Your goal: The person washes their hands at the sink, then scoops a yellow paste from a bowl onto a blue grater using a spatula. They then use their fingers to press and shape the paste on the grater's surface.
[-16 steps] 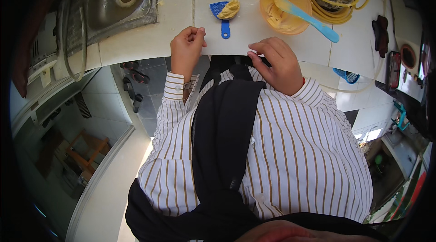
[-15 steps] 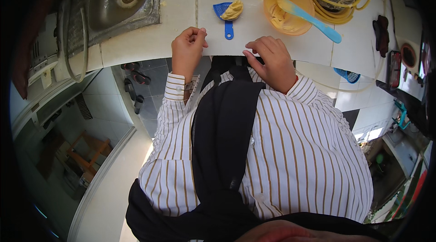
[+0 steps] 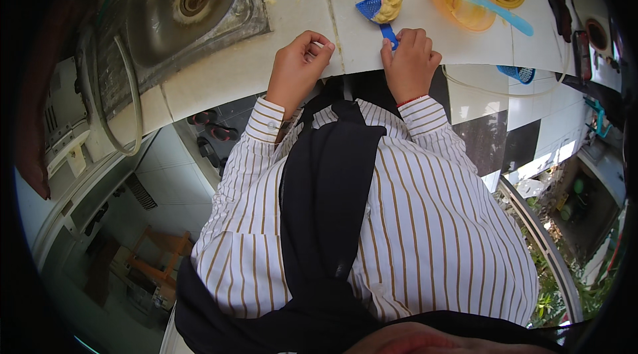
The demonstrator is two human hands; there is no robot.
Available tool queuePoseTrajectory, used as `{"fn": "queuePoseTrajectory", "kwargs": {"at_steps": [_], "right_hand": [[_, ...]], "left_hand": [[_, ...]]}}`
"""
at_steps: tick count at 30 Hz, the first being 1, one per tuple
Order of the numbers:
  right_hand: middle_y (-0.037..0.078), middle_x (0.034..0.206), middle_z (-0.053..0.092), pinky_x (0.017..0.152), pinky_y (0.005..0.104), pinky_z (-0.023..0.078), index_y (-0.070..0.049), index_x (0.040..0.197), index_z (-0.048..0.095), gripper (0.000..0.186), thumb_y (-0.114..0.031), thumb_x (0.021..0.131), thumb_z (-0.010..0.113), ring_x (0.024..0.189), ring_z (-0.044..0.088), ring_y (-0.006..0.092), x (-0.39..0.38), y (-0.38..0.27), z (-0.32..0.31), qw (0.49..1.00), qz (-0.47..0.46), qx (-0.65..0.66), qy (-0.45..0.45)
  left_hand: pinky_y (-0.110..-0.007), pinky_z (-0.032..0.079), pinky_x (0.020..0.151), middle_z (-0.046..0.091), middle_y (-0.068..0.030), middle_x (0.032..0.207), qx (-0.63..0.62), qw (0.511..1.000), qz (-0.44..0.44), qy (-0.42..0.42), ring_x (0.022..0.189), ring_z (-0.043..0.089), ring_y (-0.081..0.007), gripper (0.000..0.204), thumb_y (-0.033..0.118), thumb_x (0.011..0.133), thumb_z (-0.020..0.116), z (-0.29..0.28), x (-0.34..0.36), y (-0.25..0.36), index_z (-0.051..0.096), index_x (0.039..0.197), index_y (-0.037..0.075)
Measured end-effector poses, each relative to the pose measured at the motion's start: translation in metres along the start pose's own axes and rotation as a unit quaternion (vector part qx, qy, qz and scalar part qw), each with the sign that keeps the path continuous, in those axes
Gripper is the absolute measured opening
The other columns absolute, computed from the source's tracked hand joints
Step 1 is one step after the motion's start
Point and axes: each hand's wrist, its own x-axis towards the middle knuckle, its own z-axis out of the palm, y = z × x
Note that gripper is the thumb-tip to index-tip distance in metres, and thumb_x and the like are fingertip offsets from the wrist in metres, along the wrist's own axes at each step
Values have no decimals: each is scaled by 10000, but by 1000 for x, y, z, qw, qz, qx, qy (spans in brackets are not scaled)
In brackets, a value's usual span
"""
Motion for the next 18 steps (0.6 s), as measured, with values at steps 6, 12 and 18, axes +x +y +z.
{"fn": "queuePoseTrajectory", "kwargs": {"at_steps": [6, 12, 18], "right_hand": [[79, 903, 485, 736, 384, 354, -53, 923, 514, 244, -225, 787, 621, 876, 484, 251, -28, -12, -6, 995, 62, 65, -31], [110, 895, 525, 699, 347, 425, 7, 958, 491, 244, -138, 819, 630, 811, 526, 242, -57, -7, 11, 946, 154, 284, -31], [36, 762, 581, 608, 216, 425, 16, 1006, 529, 231, -195, 916, 556, 649, 520, 74, -53, 10, 16, 630, 339, 669, -202]], "left_hand": [[-340, 452, 783, 543, -110, 1076, 233, 931, 276, 43, 921, 531, -226, 447, 226, 686, 750, 8, 36, -7, 591, 1062, 41], [-403, 409, 871, 527, -101, 1079, 268, 921, 281, -33, 1016, 473, -310, 443, 198, 604, 769, 21, 56, -5, 618, 1005, 87], [-413, 407, 863, 522, -74, 1065, 265, 919, 285, -62, 1013, 478, -291, 440, 183, 585, 775, 29, 65, -12, 610, 985, 104]]}}
